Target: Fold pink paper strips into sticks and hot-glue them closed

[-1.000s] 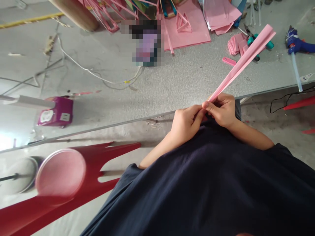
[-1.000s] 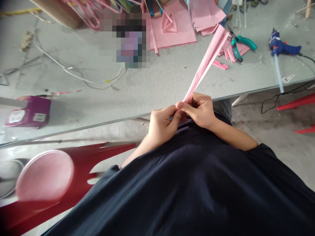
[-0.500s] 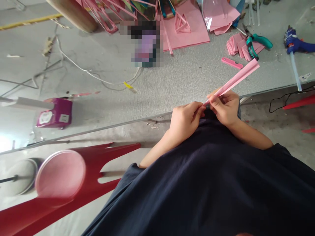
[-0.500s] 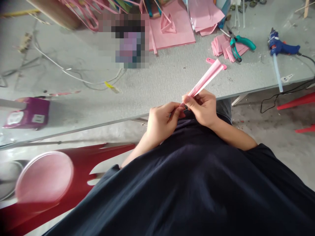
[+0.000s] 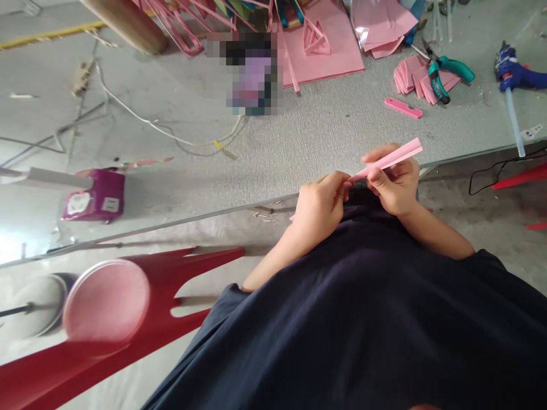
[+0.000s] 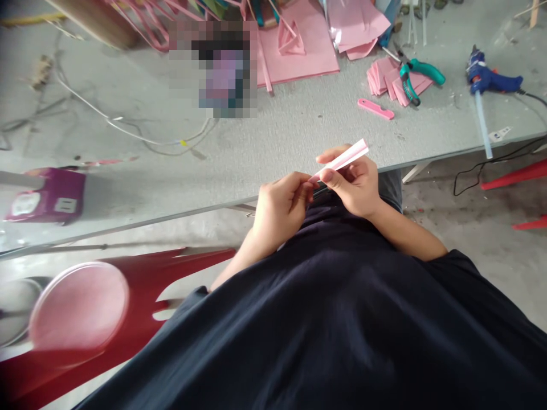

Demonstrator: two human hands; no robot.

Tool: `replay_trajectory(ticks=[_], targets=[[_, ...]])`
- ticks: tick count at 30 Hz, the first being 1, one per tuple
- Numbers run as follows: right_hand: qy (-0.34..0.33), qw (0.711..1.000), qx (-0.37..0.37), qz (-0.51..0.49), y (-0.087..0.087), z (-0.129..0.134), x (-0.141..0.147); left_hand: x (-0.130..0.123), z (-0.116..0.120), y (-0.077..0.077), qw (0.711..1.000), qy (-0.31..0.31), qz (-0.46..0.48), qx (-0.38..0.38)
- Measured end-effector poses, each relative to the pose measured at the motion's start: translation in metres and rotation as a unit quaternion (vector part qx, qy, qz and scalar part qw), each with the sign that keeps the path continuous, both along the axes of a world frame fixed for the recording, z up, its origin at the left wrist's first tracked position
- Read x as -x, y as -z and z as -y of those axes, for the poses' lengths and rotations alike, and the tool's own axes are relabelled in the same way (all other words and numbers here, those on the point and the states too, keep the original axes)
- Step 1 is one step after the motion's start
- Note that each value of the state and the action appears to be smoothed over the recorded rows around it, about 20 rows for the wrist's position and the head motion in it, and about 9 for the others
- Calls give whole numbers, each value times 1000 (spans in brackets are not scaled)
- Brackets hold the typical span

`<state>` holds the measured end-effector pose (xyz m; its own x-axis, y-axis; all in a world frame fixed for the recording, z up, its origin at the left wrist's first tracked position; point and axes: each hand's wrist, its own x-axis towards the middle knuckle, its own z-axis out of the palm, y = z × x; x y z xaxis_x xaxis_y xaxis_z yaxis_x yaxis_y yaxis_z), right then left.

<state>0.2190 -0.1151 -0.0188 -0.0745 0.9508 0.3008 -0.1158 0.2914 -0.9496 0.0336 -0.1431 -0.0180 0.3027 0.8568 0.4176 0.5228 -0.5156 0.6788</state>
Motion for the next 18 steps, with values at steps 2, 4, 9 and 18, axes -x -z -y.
replay_trajectory(ticks=[2,4,9,18], targets=[[-8,1000,-14,8,1,-1,-3,2,0,0,1000,3,-1,-8],[-3,1000,-30,9,4,-1,-3,0,1,0,1000,7,-3,-30],[47,998,-35,13,14,4,3,-10,-2,5,995,2,-41,-93],[55,998,-17,-19,13,3,4,-2,0,10,991,-18,-79,-104]])
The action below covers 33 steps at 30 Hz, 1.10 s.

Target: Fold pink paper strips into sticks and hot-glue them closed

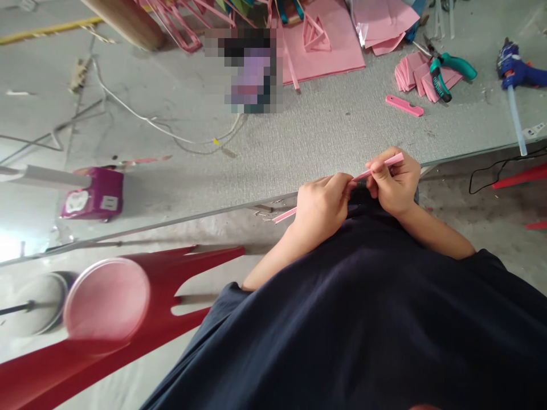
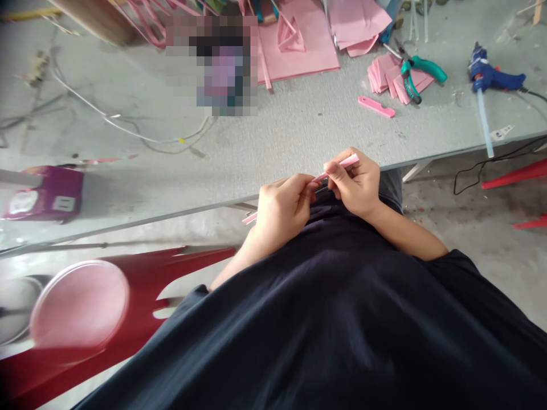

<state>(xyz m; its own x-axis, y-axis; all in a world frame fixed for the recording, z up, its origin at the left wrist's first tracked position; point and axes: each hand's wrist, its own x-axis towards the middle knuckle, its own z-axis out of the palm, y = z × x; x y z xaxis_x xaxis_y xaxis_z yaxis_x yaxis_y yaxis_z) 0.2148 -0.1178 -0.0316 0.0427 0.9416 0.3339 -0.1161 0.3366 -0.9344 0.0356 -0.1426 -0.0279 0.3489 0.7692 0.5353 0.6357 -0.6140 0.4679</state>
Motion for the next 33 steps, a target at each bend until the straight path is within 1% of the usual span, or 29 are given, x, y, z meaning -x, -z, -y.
replay_trajectory(ticks=[3,7,10,13,19,21,25,27,30,33], targets=[[4,999,-35,-19,3,-2,5,-4,1,-1,1000,-8,-7,-27],[-8,998,-53,-15,7,-4,6,-5,-3,0,998,-15,-31,-58],[-22,997,-68,-19,6,-6,1,1,-4,2,998,-17,-28,-46],[-19,997,-69,-20,5,-6,0,4,-3,1,999,-13,-22,-32],[-18,997,-67,-28,6,-1,8,-2,-2,-1,1000,-9,-15,-23],[-33,997,-64,-31,7,-1,7,-2,-3,0,1000,-7,-12,-23],[-91,995,-48,-13,7,-4,3,2,-2,0,1000,-2,-8,-16],[-103,994,-36,-3,6,-3,2,4,-1,-1,1000,-7,-9,-1],[-85,996,-25,11,6,0,2,4,1,-1,999,-14,-20,26],[-22,999,-9,34,4,0,-2,5,3,0,999,-10,-25,38]])
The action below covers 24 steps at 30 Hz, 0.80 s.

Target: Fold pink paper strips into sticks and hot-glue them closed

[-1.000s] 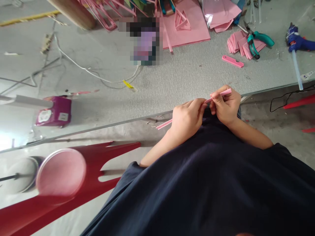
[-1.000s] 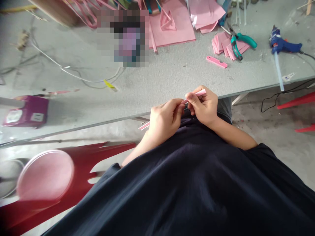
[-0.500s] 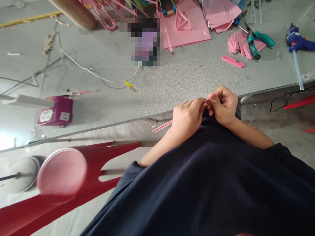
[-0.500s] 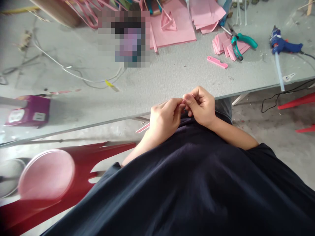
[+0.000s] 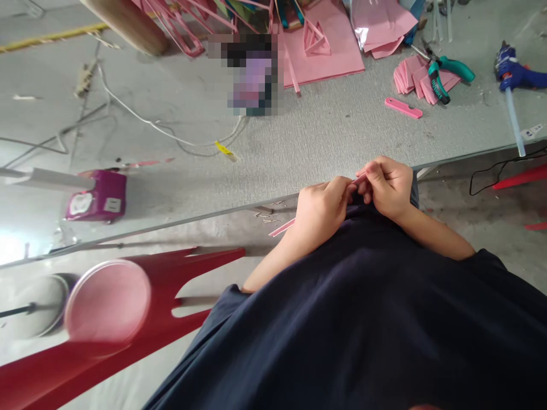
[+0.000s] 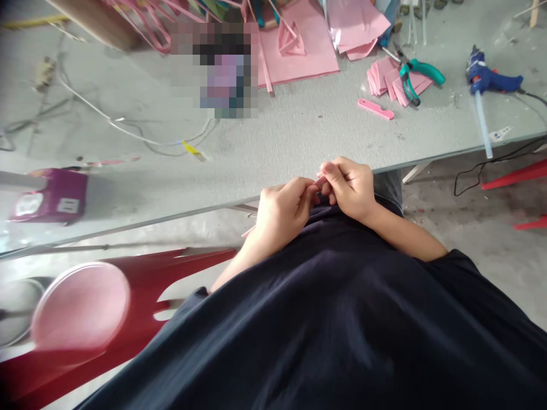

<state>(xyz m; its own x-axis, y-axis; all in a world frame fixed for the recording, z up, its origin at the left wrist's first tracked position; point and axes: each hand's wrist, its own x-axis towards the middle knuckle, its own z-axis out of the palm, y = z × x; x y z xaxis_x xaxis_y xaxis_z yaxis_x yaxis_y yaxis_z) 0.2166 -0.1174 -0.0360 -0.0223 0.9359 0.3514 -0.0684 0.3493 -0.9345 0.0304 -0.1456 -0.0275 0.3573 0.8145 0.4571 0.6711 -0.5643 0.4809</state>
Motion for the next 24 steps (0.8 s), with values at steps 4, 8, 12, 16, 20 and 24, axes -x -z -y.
replay_trajectory(ticks=[4,8,12,16,20,24], targets=[[90,996,2,-10,-1,-5,-12,3,2,1,999,-8,26,31],[21,1000,18,-7,-1,-1,-11,1,4,-1,997,-3,64,50],[-67,998,14,-3,-7,5,-6,-2,6,-6,993,25,100,62],[-77,997,-5,-6,-19,1,-15,7,6,-18,980,56,126,143],[-92,996,10,9,-32,-6,-23,23,4,-33,974,79,99,190],[-72,997,5,4,-38,-10,-20,28,4,-37,985,64,62,145]])
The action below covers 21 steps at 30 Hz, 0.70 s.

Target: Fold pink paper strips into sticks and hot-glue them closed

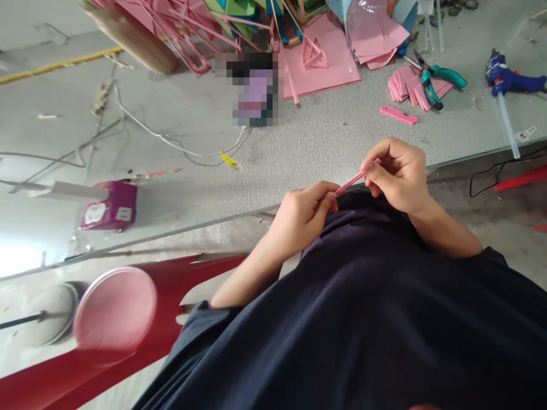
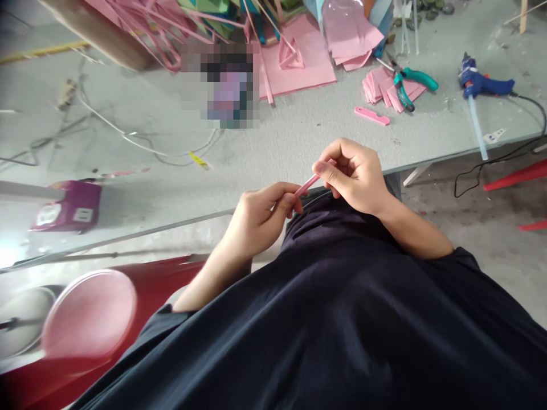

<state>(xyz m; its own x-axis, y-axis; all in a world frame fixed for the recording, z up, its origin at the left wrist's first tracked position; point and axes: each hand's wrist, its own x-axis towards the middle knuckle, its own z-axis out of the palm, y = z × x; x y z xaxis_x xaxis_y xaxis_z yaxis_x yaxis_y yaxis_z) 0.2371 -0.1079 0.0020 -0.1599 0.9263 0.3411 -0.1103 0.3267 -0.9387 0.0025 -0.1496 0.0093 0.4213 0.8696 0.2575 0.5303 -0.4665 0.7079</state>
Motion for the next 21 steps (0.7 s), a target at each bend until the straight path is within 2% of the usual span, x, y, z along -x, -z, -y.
replay_trajectory(ticks=[4,6,10,13,15,18,21], targets=[[46,999,-12,-14,4,0,3,-11,1,17,988,-84,-48,-122],[55,998,-13,-21,7,2,3,-17,2,27,977,-107,-55,-174],[35,998,-56,-8,11,7,-6,-21,-1,34,966,-89,-63,-235],[41,987,-132,82,13,3,-19,-18,-10,31,955,-83,-95,-269],[51,963,-198,176,18,-6,-29,-16,-20,31,946,-87,-117,-288],[78,901,-289,313,30,-21,-38,-13,-35,39,945,-89,-138,-284],[105,849,-309,415,42,-28,-41,-10,-42,51,960,-82,-120,-241]])
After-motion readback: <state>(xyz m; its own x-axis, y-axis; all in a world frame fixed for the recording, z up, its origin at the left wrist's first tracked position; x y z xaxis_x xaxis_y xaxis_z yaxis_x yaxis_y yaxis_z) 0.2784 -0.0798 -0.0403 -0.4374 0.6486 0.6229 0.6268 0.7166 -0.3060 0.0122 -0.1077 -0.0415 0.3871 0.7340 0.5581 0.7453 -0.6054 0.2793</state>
